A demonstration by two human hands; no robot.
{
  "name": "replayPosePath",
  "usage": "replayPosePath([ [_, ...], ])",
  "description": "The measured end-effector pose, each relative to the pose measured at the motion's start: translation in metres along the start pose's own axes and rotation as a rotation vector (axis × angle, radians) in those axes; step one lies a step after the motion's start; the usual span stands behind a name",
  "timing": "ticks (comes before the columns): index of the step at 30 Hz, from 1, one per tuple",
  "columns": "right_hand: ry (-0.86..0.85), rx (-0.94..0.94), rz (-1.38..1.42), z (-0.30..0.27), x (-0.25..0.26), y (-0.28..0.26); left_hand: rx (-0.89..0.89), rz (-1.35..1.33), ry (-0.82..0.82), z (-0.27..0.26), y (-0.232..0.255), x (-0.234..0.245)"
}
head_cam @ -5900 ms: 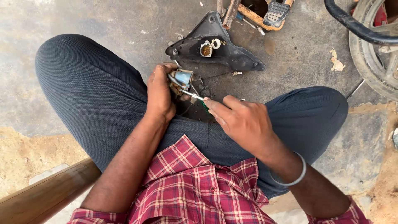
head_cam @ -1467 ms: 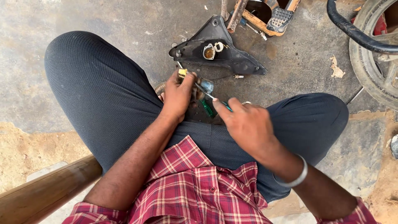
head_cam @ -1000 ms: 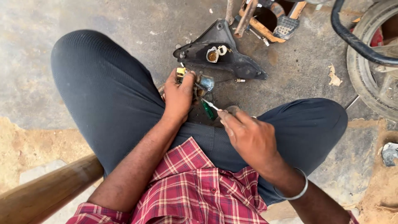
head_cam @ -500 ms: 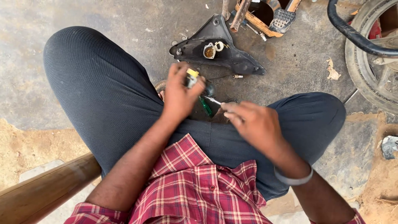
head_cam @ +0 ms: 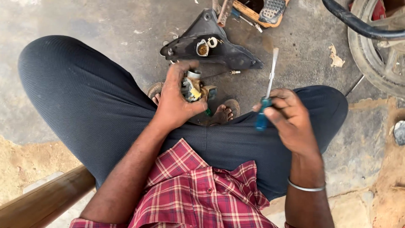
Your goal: The person is using a screwdriver to disassemble and inspect a motorcycle carburetor while sitting on the ground next to a motorcycle.
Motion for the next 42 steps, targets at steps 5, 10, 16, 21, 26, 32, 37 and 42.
replayPosePath([
  [5, -0.051, -0.051, -0.06, 0.006, -0.01, 0.007, 0.187, -0.061, -0.15, 0.001, 0.01, -0.004],
  [10, 0.175, 0.188, 0.07, 0.022, -0.006, -0.006, 0.184, -0.052, -0.203, -0.002, 0.005, -0.005],
  [16, -0.03, 0.091, 0.022, 0.041, -0.06, 0.023, 0.267, -0.093, -0.227, 0.002, 0.002, -0.006],
  [21, 0.242, 0.326, 0.148, 0.04, -0.042, 0.027, 0.092, -0.022, -0.257, -0.001, 0.009, -0.006],
  [26, 0.142, 0.117, 0.189, 0.044, -0.044, 0.031, -0.038, 0.106, -0.309, -0.001, 0.016, -0.011],
  [32, 0.068, 0.068, 0.17, 0.042, -0.047, 0.033, -0.068, 0.016, -0.328, -0.001, 0.02, -0.009],
  [37, 0.022, 0.179, 0.031, 0.04, -0.049, 0.035, -0.003, -0.041, -0.303, -0.009, 0.008, -0.012],
  [42, 0.317, 0.204, 0.045, 0.037, -0.039, 0.024, 0.706, -0.835, 0.109, -0.034, -0.095, -0.017],
])
Point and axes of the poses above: each hand's wrist, its own z-axis towards the middle knuckle, its own x-axis out of the back of the hand, y = z × x, the point moved 4 cm from there along z, towards the middle knuckle, and after that the axes turned 1 degree about y, right-handed, at the moved point
